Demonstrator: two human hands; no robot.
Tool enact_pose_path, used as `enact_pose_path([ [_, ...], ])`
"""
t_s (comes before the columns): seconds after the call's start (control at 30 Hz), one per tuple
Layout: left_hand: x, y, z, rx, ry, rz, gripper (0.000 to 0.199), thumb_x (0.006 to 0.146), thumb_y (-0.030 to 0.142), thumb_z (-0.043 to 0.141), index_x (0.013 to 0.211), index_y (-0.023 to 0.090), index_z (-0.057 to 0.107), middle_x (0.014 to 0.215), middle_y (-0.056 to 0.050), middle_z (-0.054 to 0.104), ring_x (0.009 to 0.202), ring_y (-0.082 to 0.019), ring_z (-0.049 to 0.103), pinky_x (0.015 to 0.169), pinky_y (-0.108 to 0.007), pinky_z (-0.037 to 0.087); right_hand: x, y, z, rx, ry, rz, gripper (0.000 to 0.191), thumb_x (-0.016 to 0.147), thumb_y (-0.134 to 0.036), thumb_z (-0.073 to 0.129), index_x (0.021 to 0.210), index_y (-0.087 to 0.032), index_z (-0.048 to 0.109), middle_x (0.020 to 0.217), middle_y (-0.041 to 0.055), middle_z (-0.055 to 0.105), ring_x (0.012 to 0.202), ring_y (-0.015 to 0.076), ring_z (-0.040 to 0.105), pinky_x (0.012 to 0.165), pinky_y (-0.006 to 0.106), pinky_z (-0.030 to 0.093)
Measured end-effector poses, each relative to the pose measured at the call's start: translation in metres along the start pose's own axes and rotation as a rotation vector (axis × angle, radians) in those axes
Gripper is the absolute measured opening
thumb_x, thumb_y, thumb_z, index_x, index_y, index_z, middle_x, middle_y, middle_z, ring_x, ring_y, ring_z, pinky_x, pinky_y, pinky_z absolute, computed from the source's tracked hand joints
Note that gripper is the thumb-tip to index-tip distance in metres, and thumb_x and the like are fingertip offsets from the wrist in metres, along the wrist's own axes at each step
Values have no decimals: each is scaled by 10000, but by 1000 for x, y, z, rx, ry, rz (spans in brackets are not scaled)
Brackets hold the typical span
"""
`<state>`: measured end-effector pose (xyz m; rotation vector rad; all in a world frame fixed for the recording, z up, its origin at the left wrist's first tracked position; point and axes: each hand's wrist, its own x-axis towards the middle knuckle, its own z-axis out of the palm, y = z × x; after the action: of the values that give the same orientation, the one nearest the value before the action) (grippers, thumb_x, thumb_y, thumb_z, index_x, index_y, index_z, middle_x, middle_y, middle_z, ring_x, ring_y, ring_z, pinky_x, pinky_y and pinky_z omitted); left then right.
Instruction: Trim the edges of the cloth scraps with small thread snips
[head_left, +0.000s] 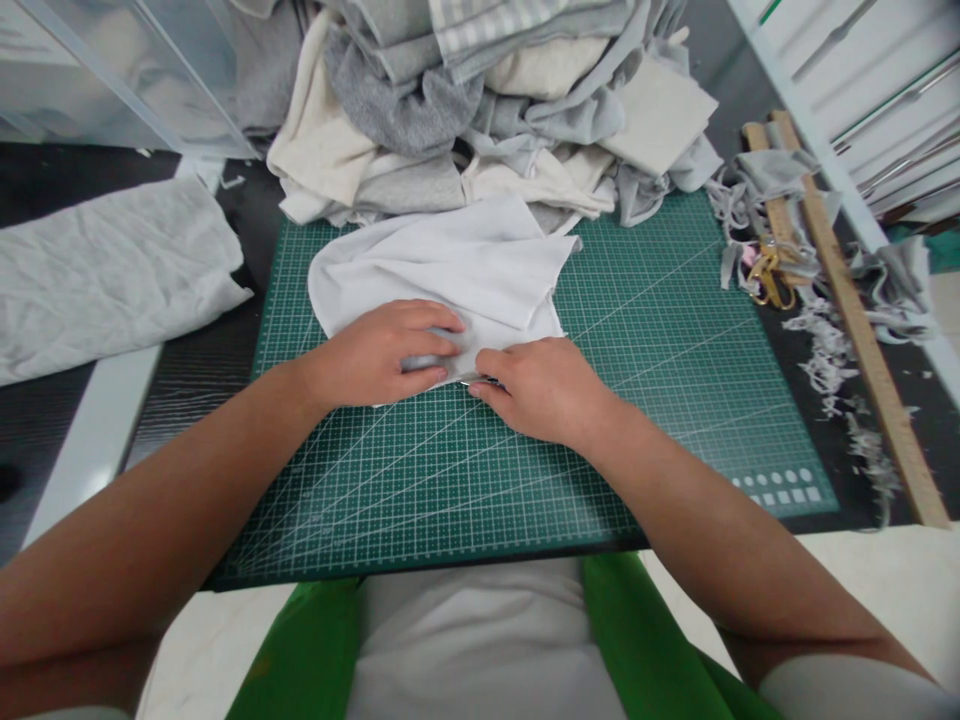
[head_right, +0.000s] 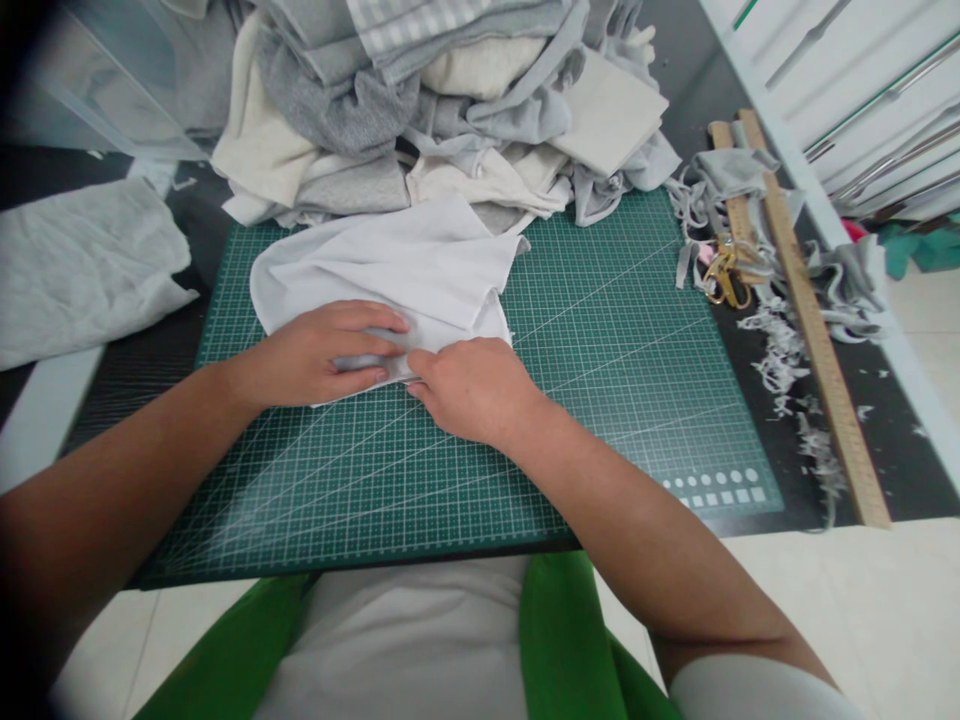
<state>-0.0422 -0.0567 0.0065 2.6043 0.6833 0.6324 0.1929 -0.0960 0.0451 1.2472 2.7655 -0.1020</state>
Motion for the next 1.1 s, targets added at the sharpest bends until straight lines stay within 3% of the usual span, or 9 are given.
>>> enact_pose_path([
  [0.33, 1, 1, 0, 3, 5, -2, 163, 908, 262, 617, 1053, 221, 679, 1248, -74, 653, 1211, -220, 596, 1063, -392, 479, 2, 0, 0, -28, 1, -13, 332, 1000, -435, 389, 1031, -235, 652, 789, 51, 739, 691, 246, 678, 555, 310, 281],
  [0.57, -1, -1, 0, 5, -22, -18, 169, 905, 280, 625, 1052, 214, 677, 1278, -73, 639, 1231, -211, 580, 1088, -376, 450, 0, 5, 4, 110, 39, 22, 311, 979, -472, 438, 981, -248, 655, 819, 19, 743, 738, 220, 679, 579, 307, 281],
  [0.77, -1, -1, 0, 5, 1, 2, 167, 904, 266, 628, 1057, 216, 671, 1254, -76, 649, 1212, -217, 593, 1069, -389, 470, 1, -1, 2, 39, 10, 23, 341, 989, -472, 402, 1012, -236, 647, 818, 35, 737, 725, 236, 680, 558, 308, 267],
  [1.1, 1, -2, 2, -3, 19, 27, 175, 896, 267, 624, 1054, 219, 681, 1236, -81, 656, 1189, -232, 611, 1038, -410, 500, 2, -5, -2, -10, -20, 9, 351, 1000, -446, 371, 1065, -229, 639, 846, 71, 743, 741, 264, 688, 586, 320, 348],
])
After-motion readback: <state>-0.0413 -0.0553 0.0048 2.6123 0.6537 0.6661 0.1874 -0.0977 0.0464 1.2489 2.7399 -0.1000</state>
